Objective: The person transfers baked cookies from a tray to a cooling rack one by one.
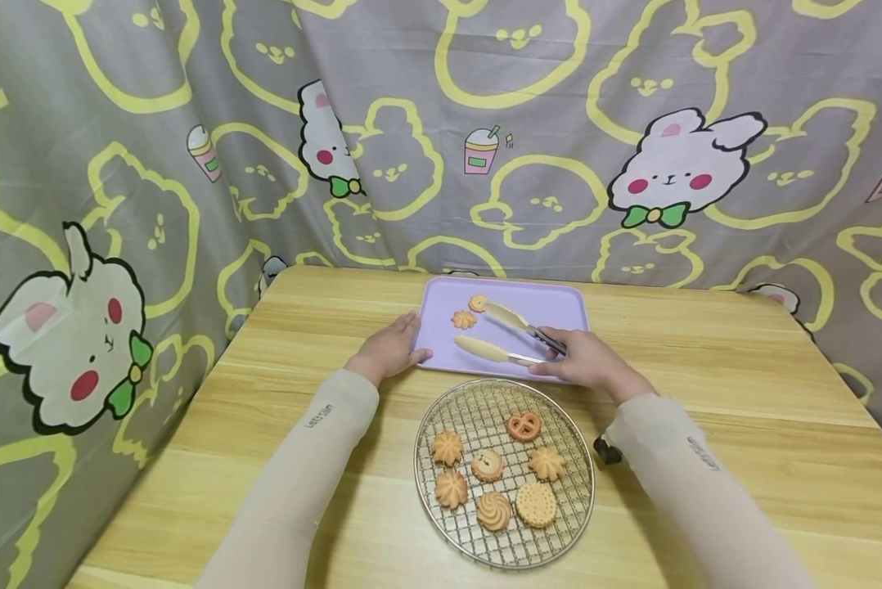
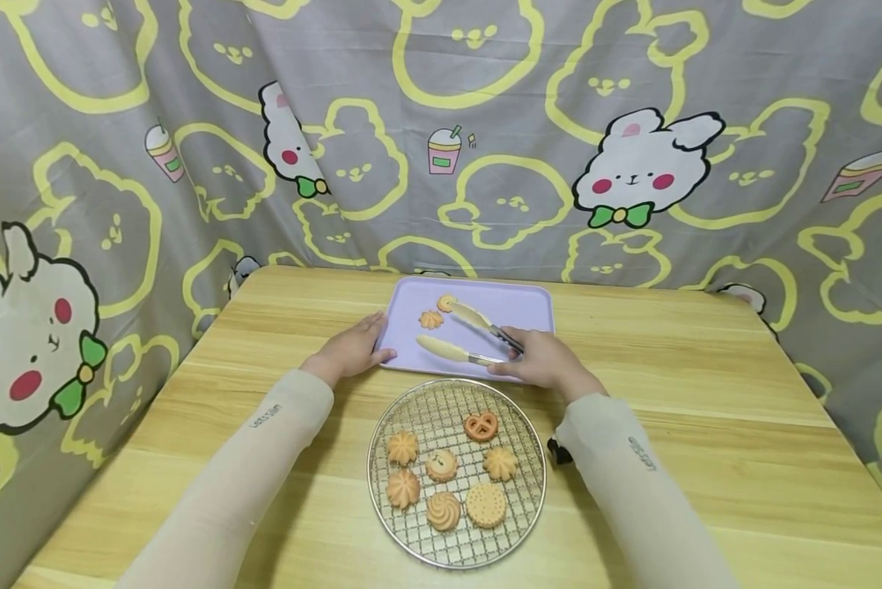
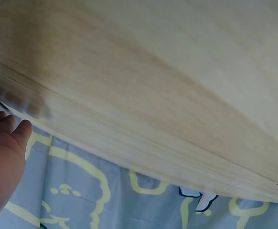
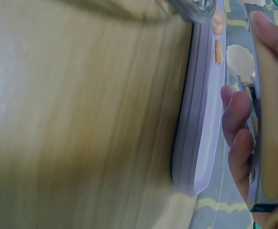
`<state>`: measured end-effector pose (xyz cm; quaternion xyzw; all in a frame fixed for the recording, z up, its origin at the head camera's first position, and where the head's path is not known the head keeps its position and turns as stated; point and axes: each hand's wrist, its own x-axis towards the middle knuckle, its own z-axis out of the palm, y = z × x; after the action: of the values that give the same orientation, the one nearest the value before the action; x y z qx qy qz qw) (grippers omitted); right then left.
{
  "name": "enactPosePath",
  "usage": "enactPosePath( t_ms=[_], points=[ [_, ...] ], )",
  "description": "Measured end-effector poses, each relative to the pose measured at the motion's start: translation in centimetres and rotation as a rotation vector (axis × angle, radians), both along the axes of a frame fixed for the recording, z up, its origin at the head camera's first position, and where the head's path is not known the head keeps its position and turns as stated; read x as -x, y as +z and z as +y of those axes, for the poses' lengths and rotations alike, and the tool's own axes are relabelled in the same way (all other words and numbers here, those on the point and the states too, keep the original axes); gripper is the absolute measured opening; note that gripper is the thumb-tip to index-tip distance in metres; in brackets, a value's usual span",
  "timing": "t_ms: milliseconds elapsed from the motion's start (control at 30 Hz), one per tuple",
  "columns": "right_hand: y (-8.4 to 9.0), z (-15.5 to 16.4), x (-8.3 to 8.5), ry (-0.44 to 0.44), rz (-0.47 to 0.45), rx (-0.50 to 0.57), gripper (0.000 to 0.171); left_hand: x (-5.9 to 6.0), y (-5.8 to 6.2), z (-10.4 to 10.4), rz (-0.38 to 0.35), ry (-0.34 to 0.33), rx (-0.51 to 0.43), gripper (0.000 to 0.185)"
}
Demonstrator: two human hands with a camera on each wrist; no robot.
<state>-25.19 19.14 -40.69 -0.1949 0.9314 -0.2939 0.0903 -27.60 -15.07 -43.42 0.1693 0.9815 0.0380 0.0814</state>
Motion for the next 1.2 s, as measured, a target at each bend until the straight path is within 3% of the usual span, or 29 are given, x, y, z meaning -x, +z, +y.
enactPosePath(
  t_ms=[333,1200],
  points=[
    [0.5,-1.5,0.3,-0.004,0.013,-0.125,0.084,-0.1,0.1,0.0,-0.004,-0.001,0.001,0.083],
    [1.6,-2.9,1.5,-0.009,-0.032,-0.214,0.079,-0.1,0.2,0.1,-0.022,0.013,0.005,0.083]
  ],
)
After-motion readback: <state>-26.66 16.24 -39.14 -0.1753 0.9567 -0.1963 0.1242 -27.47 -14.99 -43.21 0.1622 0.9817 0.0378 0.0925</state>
